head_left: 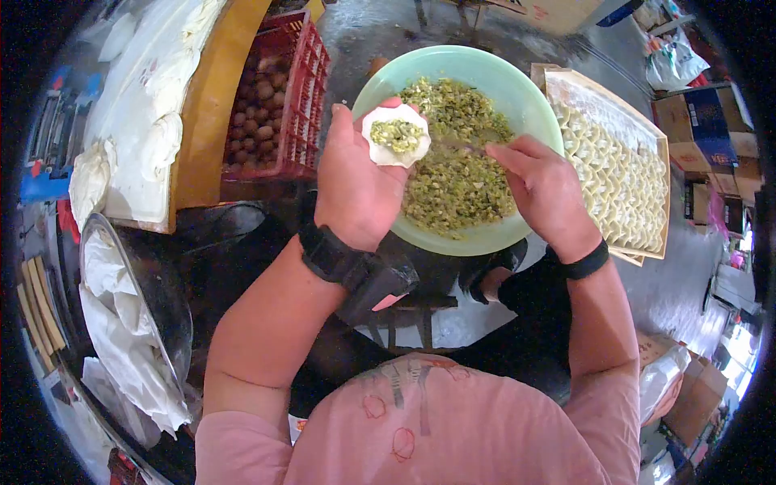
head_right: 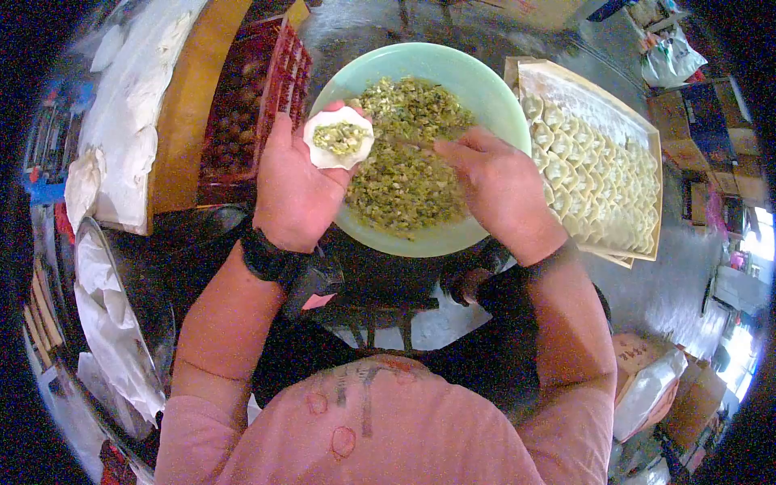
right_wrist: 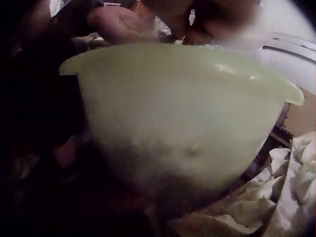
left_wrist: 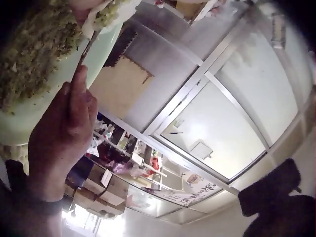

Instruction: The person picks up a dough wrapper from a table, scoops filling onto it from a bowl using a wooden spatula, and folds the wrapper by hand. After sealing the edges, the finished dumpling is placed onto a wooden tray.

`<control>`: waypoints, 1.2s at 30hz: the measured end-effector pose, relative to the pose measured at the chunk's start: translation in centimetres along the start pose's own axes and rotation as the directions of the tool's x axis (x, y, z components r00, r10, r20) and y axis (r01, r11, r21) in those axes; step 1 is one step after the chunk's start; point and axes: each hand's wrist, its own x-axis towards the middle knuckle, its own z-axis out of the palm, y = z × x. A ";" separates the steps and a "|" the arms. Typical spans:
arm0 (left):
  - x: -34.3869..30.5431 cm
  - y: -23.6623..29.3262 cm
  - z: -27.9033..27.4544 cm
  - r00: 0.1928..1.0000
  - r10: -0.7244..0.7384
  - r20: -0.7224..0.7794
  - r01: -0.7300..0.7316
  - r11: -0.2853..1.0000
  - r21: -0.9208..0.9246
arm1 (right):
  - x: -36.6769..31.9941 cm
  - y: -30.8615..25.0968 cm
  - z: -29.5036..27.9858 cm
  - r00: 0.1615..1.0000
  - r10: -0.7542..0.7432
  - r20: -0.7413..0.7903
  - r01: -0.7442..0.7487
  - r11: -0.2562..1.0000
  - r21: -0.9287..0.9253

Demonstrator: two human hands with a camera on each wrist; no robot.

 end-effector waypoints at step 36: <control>-1.3 0.4 1.7 0.939 -0.331 0.094 0.342 0.926 -0.158 | -0.1 -0.5 -0.5 0.990 0.102 -0.101 -0.015 0.773 0.634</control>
